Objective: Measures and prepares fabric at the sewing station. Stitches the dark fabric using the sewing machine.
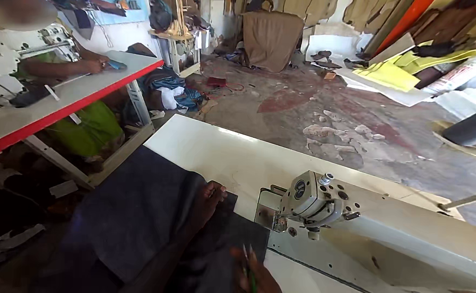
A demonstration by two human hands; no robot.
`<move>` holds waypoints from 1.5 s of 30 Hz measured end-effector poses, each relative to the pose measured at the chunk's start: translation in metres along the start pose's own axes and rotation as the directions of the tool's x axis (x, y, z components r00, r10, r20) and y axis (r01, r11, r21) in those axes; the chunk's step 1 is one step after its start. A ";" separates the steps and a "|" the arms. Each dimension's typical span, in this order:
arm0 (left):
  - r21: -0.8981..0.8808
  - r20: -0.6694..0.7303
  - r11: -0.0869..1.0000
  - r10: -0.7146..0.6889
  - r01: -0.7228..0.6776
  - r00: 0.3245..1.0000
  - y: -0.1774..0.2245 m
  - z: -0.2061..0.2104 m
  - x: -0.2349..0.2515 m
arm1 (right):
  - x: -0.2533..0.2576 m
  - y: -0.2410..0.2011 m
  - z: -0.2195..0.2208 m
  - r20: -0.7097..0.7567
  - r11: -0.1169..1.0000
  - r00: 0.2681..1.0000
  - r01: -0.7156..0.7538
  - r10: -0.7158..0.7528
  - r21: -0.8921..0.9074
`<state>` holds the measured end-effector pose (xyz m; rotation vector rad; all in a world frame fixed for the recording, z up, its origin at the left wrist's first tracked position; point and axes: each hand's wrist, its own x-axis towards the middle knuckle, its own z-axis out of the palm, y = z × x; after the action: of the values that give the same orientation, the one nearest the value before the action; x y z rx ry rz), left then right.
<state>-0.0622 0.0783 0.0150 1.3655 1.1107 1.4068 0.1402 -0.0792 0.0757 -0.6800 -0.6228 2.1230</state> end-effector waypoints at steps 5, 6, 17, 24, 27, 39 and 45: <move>-0.168 -0.060 0.986 0.004 -0.014 0.998 -0.003 -0.006 0.002 | 0.080 -0.008 0.021 -0.287 0.965 0.958 -0.062 -0.014 -0.256; -0.203 -0.079 0.979 -0.001 -0.015 0.997 -0.004 -0.007 0.003 | 0.082 -0.011 0.019 -0.297 0.895 0.948 -0.033 -0.113 -0.445; -0.484 -0.326 0.875 -0.174 -0.006 0.929 0.016 -0.024 0.127 | 0.080 0.025 -0.030 -0.033 0.168 0.795 0.088 -0.606 -0.982; 0.508 0.071 0.822 0.257 -0.256 0.964 0.041 -0.033 0.107 | 0.076 0.025 -0.033 0.001 0.198 0.775 0.162 -0.632 -0.967; 0.721 0.492 0.546 0.032 -0.428 0.870 0.007 0.003 0.063 | 0.071 0.028 -0.035 0.052 0.218 0.756 0.253 -0.653 -0.942; 0.403 0.687 0.631 0.270 -0.663 0.674 -0.039 -0.001 0.054 | -0.235 -0.105 -0.207 -0.466 0.427 -0.048 -0.492 -0.883 -0.759; 0.290 0.775 0.539 0.353 -0.791 0.524 -0.030 0.004 0.043 | -0.275 -0.160 -0.270 -0.661 0.598 -0.090 -0.529 -0.745 -0.602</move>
<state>-0.0593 0.1275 -0.0035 2.7165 0.6027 0.8167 0.5491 -0.1594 0.0482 -2.3263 -0.5868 0.2222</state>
